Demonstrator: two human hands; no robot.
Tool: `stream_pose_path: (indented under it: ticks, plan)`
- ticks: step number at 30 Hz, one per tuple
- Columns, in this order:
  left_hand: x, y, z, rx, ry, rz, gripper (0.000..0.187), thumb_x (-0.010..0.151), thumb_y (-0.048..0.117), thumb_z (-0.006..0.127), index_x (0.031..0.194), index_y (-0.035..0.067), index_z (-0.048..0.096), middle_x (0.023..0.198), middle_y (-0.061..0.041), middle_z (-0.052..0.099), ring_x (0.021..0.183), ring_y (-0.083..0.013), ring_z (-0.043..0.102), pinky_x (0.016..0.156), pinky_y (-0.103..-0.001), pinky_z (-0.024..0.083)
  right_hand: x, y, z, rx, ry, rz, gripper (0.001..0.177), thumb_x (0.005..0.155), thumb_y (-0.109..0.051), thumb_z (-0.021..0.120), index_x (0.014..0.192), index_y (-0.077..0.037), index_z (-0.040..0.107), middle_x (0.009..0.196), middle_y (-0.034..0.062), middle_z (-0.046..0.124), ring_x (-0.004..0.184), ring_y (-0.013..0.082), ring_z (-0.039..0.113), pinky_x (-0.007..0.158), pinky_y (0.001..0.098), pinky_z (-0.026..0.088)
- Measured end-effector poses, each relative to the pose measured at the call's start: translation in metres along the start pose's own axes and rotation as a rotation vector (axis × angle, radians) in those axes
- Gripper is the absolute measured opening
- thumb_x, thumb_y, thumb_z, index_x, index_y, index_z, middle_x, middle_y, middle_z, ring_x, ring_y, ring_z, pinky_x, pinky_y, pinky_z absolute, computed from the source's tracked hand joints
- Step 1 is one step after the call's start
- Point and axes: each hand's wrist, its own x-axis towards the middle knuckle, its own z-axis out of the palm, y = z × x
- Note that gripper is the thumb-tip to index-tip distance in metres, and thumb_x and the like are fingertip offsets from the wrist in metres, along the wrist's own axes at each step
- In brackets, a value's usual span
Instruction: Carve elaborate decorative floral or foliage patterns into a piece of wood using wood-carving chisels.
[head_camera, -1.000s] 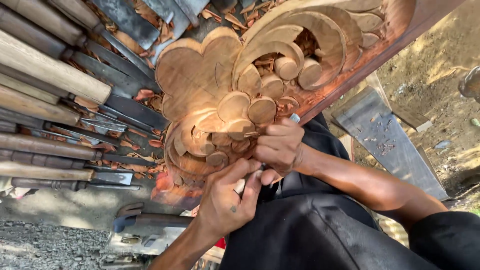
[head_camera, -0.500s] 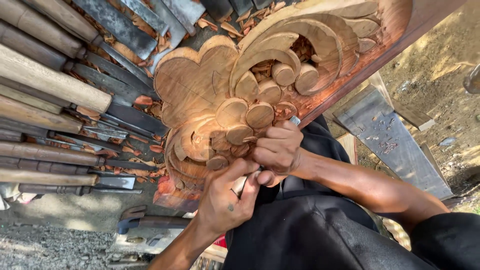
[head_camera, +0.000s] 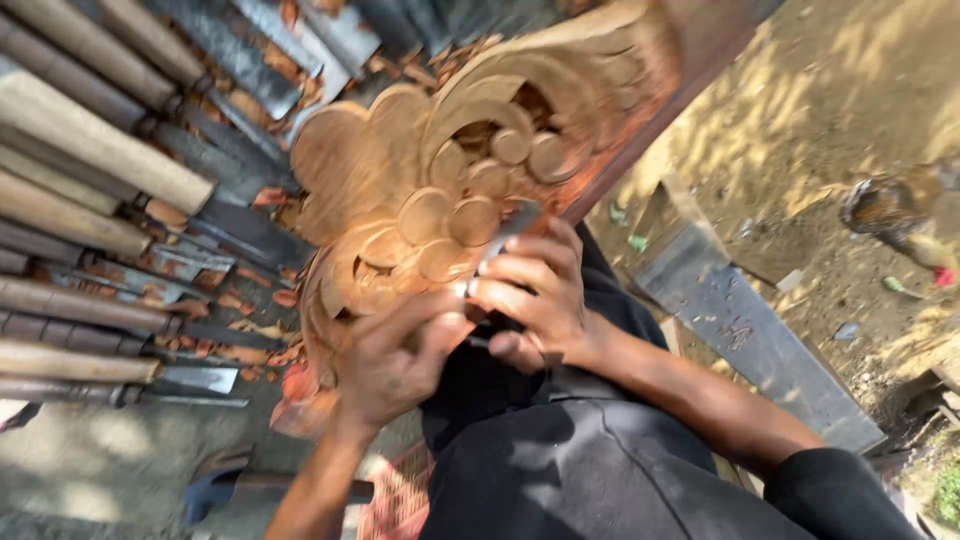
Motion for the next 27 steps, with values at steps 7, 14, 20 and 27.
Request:
stream_pose_path:
  ticks: [7,14,20,27]
  plan:
    - [-0.017,-0.014,-0.022,-0.033,0.5,-0.146,0.025,0.106,0.01,0.068,0.128,0.0,0.065,0.101,-0.009,0.072,0.087,-0.0122,0.066,0.077,-0.024,0.053,-0.027,0.08,-0.081,0.044,-0.333,-0.029,0.043,0.098,-0.03,0.074,0.133,-0.008,0.064,0.14,0.0143,0.06,0.135,0.0369,0.054,0.12,0.0518,0.041]
    - [0.022,0.022,0.056,-0.292,0.823,-0.172,0.03,0.107,0.011,0.065,0.133,-0.002,0.057,0.093,-0.01,0.067,0.064,-0.0072,0.055,0.057,-0.023,0.046,-0.002,0.218,-0.21,-0.378,-0.354,0.167,0.057,0.098,-0.025,0.073,0.146,0.0,0.057,0.157,0.0283,0.046,0.149,0.05,0.035,0.121,0.0577,0.032]
    - [0.086,0.066,0.181,-0.186,1.024,-0.219,0.035,0.109,0.009,0.064,0.139,-0.004,0.053,0.094,-0.013,0.066,0.064,-0.0092,0.054,0.059,-0.024,0.044,0.017,0.325,-0.308,-0.413,-0.298,0.237,0.049,0.11,-0.027,0.068,0.15,-0.001,0.057,0.162,0.0282,0.045,0.155,0.0507,0.033,0.126,0.0581,0.031]
    - [0.1,0.097,0.23,-0.178,1.257,-0.203,0.034,0.108,0.005,0.059,0.14,-0.004,0.051,0.098,-0.015,0.066,0.069,-0.012,0.056,0.057,-0.025,0.043,0.028,0.383,-0.341,-0.286,-0.563,0.181,0.046,0.097,-0.038,0.065,0.131,-0.006,0.068,0.148,0.0202,0.057,0.145,0.0441,0.041,0.116,0.0567,0.035]
